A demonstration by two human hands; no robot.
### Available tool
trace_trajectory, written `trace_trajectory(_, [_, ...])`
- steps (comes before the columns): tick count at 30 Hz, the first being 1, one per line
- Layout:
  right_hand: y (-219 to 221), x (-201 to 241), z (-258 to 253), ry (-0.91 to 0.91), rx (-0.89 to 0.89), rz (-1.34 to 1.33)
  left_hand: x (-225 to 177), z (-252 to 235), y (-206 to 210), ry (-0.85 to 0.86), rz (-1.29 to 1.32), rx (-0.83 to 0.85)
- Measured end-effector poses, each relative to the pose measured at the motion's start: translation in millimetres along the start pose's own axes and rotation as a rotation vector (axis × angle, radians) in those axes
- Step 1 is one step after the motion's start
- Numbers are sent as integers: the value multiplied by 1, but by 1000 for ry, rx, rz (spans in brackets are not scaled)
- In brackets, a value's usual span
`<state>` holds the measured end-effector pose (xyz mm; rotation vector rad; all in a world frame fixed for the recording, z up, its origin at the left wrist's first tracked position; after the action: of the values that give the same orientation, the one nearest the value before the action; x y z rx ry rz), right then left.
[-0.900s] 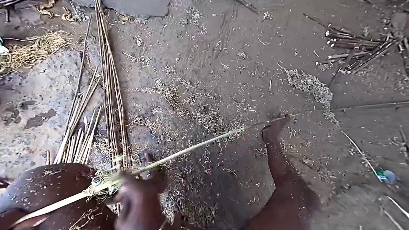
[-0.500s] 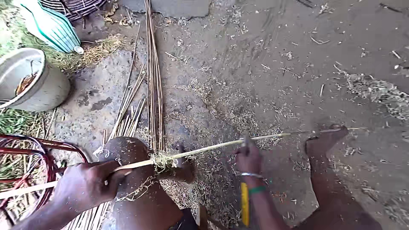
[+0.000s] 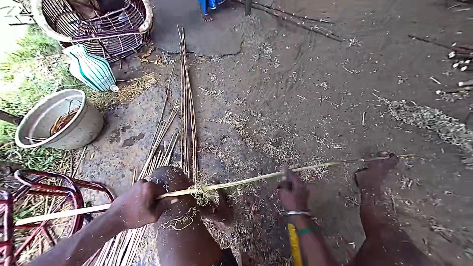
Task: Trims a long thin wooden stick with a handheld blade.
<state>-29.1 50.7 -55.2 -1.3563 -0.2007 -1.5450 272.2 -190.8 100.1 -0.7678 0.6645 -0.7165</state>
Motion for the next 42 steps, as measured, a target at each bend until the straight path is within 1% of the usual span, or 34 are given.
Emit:
trace_trajectory(2, [80,80,42,-191,43,5,-8,-7,-8,-70,4,90])
trace_trajectory(3, [113,112,65,-299,68,1,-11,-8,-11,-84,18,132])
trace_trajectory(4, [134,137,82,-421,86,-2,-12,-9,-13,-78,49,156])
trace_trajectory(5, [143,153,90,-545,90,11,-11,-11,-15,-61,76,167])
trace_trajectory(6, [141,156,92,-624,92,18,-9,-13,-16,-38,93,181])
trace_trajectory(7, [131,149,88,-645,89,-20,-4,-13,-15,-5,105,199])
trace_trajectory(8, [114,133,77,-600,107,-90,4,-14,-16,27,113,229])
trace_trajectory(10, [60,77,40,-404,88,-248,13,-17,-16,73,165,287])
trace_trajectory(12, [5,10,2,-185,-66,-316,19,-21,-16,120,264,343])
trace_trajectory(13, [-10,-14,-9,-99,-153,-319,20,-22,-16,149,331,372])
trace_trajectory(14, [-12,-23,-14,-59,-215,-297,22,-25,-15,166,410,397])
trace_trajectory(15, [1,-14,-12,-80,-240,-256,21,-28,-16,161,492,430])
trace_trajectory(16, [26,11,-4,-152,-229,-208,20,-31,-18,141,563,468])
trace_trajectory(19, [125,112,47,-450,-137,-107,19,-34,-19,54,742,582])
trace_trajectory(20, [145,134,58,-559,-117,-81,21,-34,-19,43,766,603])
trace_trajectory(21, [156,146,65,-675,-104,-52,23,-34,-20,47,777,615])
trace_trajectory(22, [157,150,67,-779,-102,-14,26,-35,-21,56,781,626])
trace_trajectory(23, [148,145,67,-837,-112,17,28,-35,-22,60,778,636])
trace_trajectory(24, [133,132,61,-831,-136,15,29,-35,-23,63,771,648])
trace_trajectory(25, [112,110,49,-749,-153,-27,29,-35,-24,65,767,652])
trace_trajectory(28, [39,25,-3,-337,-224,-283,24,-32,-21,64,777,638])
trace_trajectory(29, [30,8,-15,-247,-253,-324,24,-31,-22,64,789,637])
trace_trajectory(30, [34,9,-19,-230,-265,-315,22,-34,-23,74,806,640])
trace_trajectory(31, [51,26,-13,-280,-248,-276,21,-37,-24,85,823,649])
trace_trajectory(34, [130,115,37,-561,-168,-128,19,-42,-25,103,854,670])
trace_trajectory(35, [149,137,50,-659,-177,-77,20,-41,-25,98,852,676])
trace_trajectory(36, [160,149,54,-751,-222,-24,21,-40,-29,82,839,679])
trace_trajectory(37, [160,149,52,-796,-250,-7,22,-39,-32,61,823,686])
trace_trajectory(38, [153,139,49,-784,-248,-32,22,-36,-34,36,803,700])
trace_trajectory(39, [139,120,46,-736,-221,-88,21,-34,-36,10,771,703])
trace_trajectory(40, [119,95,44,-670,-182,-180,16,-34,-38,-8,711,688])
trace_trajectory(41, [96,67,48,-595,-172,-284,5,-36,-40,-9,593,664])
trace_trajectory(42, [72,33,55,-519,-196,-374,-10,-41,-40,2,451,630])
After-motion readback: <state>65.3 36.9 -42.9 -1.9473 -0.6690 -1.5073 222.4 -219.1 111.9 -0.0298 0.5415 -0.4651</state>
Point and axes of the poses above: each hand's wrist, its own z-axis away from the middle knuckle, its own y-axis out of the palm, x = y × z, the point moved 2 cm from there along -z, towards the middle knuckle, and after that the axes turned 13 degrees about x, right-handed, at the moved point
